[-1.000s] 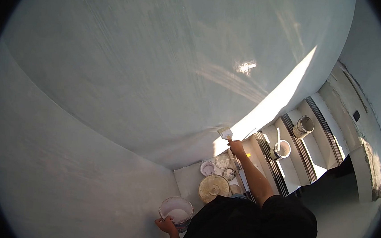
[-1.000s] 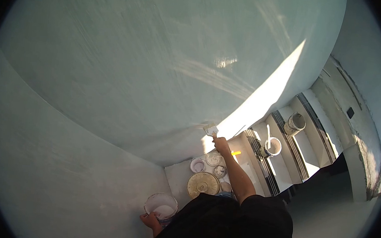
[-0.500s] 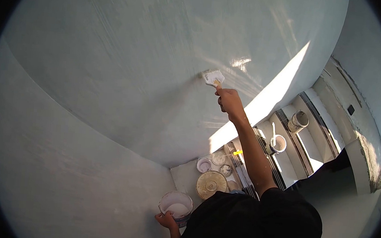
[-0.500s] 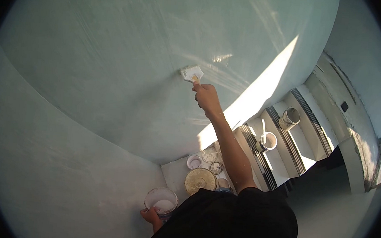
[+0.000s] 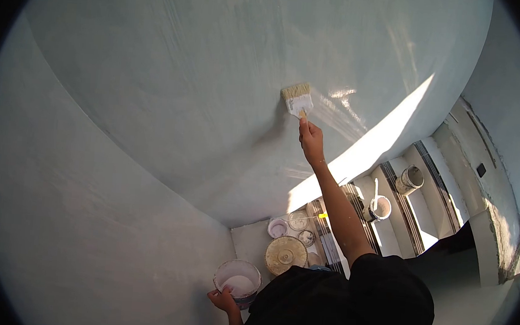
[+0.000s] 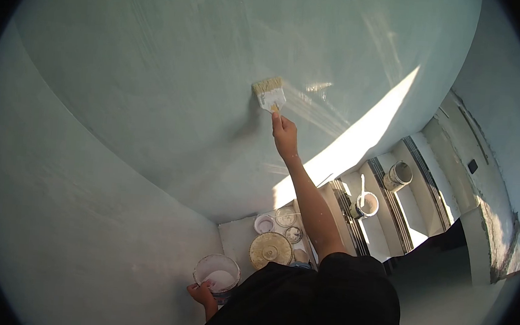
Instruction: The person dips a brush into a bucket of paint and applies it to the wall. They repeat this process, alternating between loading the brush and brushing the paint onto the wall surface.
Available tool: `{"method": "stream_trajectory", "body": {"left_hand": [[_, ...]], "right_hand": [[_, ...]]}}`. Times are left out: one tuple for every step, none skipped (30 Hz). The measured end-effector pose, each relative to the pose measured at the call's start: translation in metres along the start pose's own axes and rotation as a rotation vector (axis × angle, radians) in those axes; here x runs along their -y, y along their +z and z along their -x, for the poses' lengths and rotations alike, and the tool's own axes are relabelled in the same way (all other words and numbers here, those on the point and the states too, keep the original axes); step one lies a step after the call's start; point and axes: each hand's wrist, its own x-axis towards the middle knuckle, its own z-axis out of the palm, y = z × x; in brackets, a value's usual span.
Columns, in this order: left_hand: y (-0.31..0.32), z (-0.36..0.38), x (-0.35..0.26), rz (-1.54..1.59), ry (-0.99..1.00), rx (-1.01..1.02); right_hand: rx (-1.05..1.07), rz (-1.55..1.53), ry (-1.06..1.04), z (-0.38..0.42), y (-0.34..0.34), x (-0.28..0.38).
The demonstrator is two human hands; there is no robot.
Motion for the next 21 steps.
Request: {"method": "stream_trajectory", "body": {"left_hand": [[-0.002, 0.0, -0.001, 0.005, -0.007, 0.0], [-0.007, 0.0, -0.002, 0.008, -0.015, 0.001], [-0.011, 0.001, -0.002, 0.007, -0.021, 0.004], [-0.014, 0.004, -0.007, -0.01, 0.021, -0.005], [-0.017, 0.008, -0.016, -0.032, 0.063, -0.012], [-0.021, 0.01, -0.024, -0.061, 0.105, -0.017], [-0.024, 0.011, -0.031, 0.012, 0.09, 0.048], [-0.024, 0.011, -0.04, 0.087, 0.073, 0.114], [-0.023, 0.009, -0.047, 0.161, 0.05, 0.181], [-0.014, -0.004, -0.037, 0.142, 0.193, 0.17], [-0.009, -0.014, -0.024, 0.117, 0.326, 0.159], [-0.008, -0.009, -0.035, 0.123, 0.356, 0.169], [-0.003, -0.001, -0.059, 0.127, 0.381, 0.176], [-0.001, 0.01, -0.08, 0.166, 0.36, 0.234], [0.002, 0.018, -0.099, 0.211, 0.34, 0.287], [0.007, 0.023, -0.11, 0.183, 0.361, 0.289], [0.012, 0.028, -0.117, 0.155, 0.388, 0.295], [0.019, 0.031, -0.121, 0.185, 0.401, 0.329], [0.025, 0.035, -0.124, 0.218, 0.42, 0.368], [0.03, 0.037, -0.124, 0.181, 0.443, 0.372], [0.037, 0.04, -0.128, 0.15, 0.472, 0.381]], "right_hand": [[-0.014, 0.1, 0.105, 0.03, -0.007, -0.032], [-0.025, 0.174, 0.185, 0.055, -0.016, -0.092], [0.0, 0.276, 0.276, 0.08, -0.027, -0.129], [0.007, 0.379, 0.404, 0.103, -0.035, -0.153], [0.013, 0.484, 0.534, 0.122, -0.043, -0.165], [0.03, 0.48, 0.578, 0.137, -0.05, -0.169], [0.045, 0.478, 0.626, 0.151, -0.058, -0.172], [0.059, 0.479, 0.672, 0.159, -0.061, -0.168], [0.113, 0.401, 0.706, 0.162, -0.066, -0.165], [0.171, 0.327, 0.745, 0.166, -0.073, -0.156], [0.234, 0.257, 0.791, 0.172, -0.08, -0.138], [0.306, 0.218, 0.822, 0.175, -0.084, -0.116], [0.389, 0.22, 0.812, 0.175, -0.087, -0.085], [0.488, 0.246, 0.8, 0.175, -0.09, -0.06], [0.579, 0.261, 0.835, 0.174, -0.092, -0.032], [0.652, 0.341, 0.81, 0.175, -0.09, -0.004], [0.723, 0.414, 0.781, 0.177, -0.087, 0.021], [0.83, 0.461, 0.762, 0.178, -0.083, 0.043], [0.931, 0.504, 0.736, 0.18, -0.079, 0.063], [1.025, 0.547, 0.709, 0.183, -0.074, 0.074], [1.098, 0.597, 0.661, 0.186, -0.069, 0.079]]}}
